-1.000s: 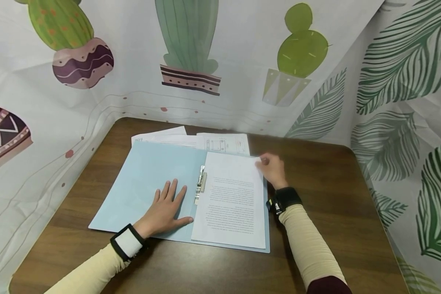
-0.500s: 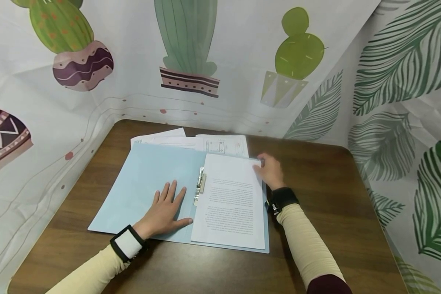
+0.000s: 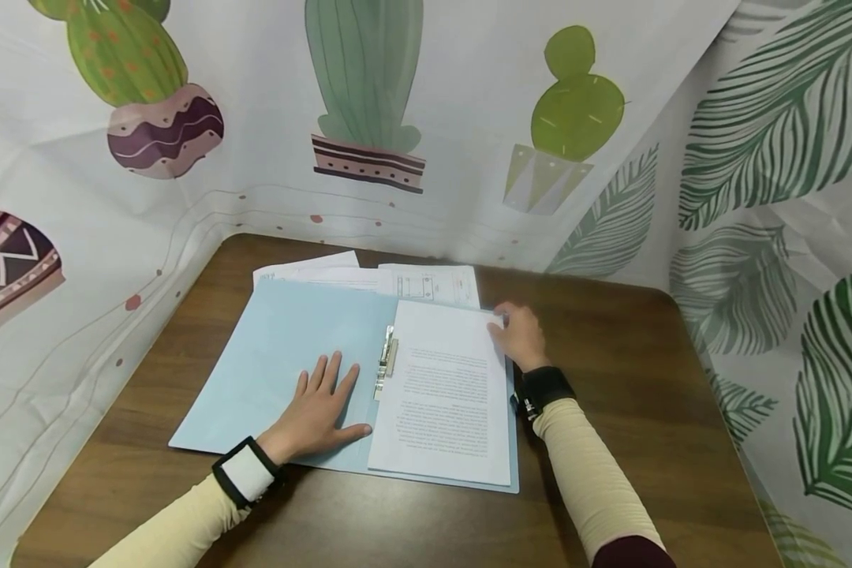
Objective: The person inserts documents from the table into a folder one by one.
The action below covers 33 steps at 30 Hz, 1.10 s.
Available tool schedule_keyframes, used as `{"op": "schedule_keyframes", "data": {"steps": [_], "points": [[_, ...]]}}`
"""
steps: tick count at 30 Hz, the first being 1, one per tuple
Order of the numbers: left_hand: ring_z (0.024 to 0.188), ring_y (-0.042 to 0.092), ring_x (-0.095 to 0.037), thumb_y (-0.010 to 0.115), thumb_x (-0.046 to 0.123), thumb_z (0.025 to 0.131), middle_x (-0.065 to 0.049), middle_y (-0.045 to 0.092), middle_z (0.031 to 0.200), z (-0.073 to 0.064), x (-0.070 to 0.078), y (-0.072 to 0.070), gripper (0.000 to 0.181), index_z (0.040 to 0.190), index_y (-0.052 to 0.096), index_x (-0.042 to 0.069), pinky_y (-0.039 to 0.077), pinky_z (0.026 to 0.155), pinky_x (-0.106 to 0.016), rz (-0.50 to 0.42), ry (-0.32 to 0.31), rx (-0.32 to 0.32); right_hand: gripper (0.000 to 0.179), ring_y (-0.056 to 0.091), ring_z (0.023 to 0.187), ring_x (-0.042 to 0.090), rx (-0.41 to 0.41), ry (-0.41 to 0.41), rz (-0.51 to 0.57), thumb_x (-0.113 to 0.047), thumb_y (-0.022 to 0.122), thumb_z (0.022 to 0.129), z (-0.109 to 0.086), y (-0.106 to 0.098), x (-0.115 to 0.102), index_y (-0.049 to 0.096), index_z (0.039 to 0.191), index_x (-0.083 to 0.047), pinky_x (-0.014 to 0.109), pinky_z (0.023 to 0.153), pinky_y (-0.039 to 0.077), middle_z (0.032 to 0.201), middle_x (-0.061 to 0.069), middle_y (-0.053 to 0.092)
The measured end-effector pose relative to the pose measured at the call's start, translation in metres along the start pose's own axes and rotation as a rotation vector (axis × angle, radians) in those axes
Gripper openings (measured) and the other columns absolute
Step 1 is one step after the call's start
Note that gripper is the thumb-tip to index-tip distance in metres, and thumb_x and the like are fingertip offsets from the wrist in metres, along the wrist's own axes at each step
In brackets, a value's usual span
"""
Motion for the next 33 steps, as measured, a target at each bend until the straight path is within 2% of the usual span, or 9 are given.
{"op": "schedule_keyframes", "data": {"steps": [12,21,25,33], "points": [[0.151,0.013,-0.055,0.073,0.065,0.085,-0.034,0.018,0.164,-0.001,0.003,0.001,0.103,0.157,0.038,0.000,0.018,0.113,-0.074,-0.002,0.004,0.003,0.038,0.054,0.104,0.037,-0.028,0.000,0.020,-0.024,0.066,0.101,0.000,-0.004,0.004,0.061,0.136,-0.008,0.048,0.083,0.044,0.125,0.022,0.059],[0.151,0.014,-0.055,0.073,0.066,0.084,-0.033,0.019,0.164,-0.006,0.004,0.002,0.103,0.156,0.040,0.000,0.019,0.113,-0.074,-0.007,0.003,0.004,0.041,0.062,0.095,0.037,0.026,-0.045,0.027,-0.027,0.062,0.102,0.003,-0.023,0.009,0.060,0.139,-0.007,0.045,0.073,0.049,0.117,0.022,0.065],[0.151,0.014,-0.055,0.074,0.065,0.084,-0.033,0.020,0.164,-0.009,0.006,0.002,0.103,0.155,0.040,-0.001,0.019,0.113,-0.074,-0.014,0.003,0.007,0.044,0.061,0.099,0.039,0.054,-0.039,0.048,-0.027,0.062,0.103,0.008,-0.037,0.012,0.056,0.142,-0.006,0.048,0.079,0.049,0.118,0.023,0.064],[0.150,0.015,-0.056,0.076,0.063,0.083,-0.034,0.021,0.163,-0.011,0.008,0.000,0.102,0.155,0.041,-0.001,0.019,0.112,-0.074,-0.023,0.010,0.019,0.056,0.051,0.127,0.050,0.053,-0.034,0.066,-0.027,0.061,0.103,0.027,-0.065,0.002,0.045,0.152,-0.006,0.061,0.099,0.044,0.137,0.029,0.057]]}}
Point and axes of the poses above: each hand's wrist, its own z-axis towards the middle knuckle, its own y-axis out of the palm, x = y × z, the point moved 3 cm from there along z, towards the middle knuckle
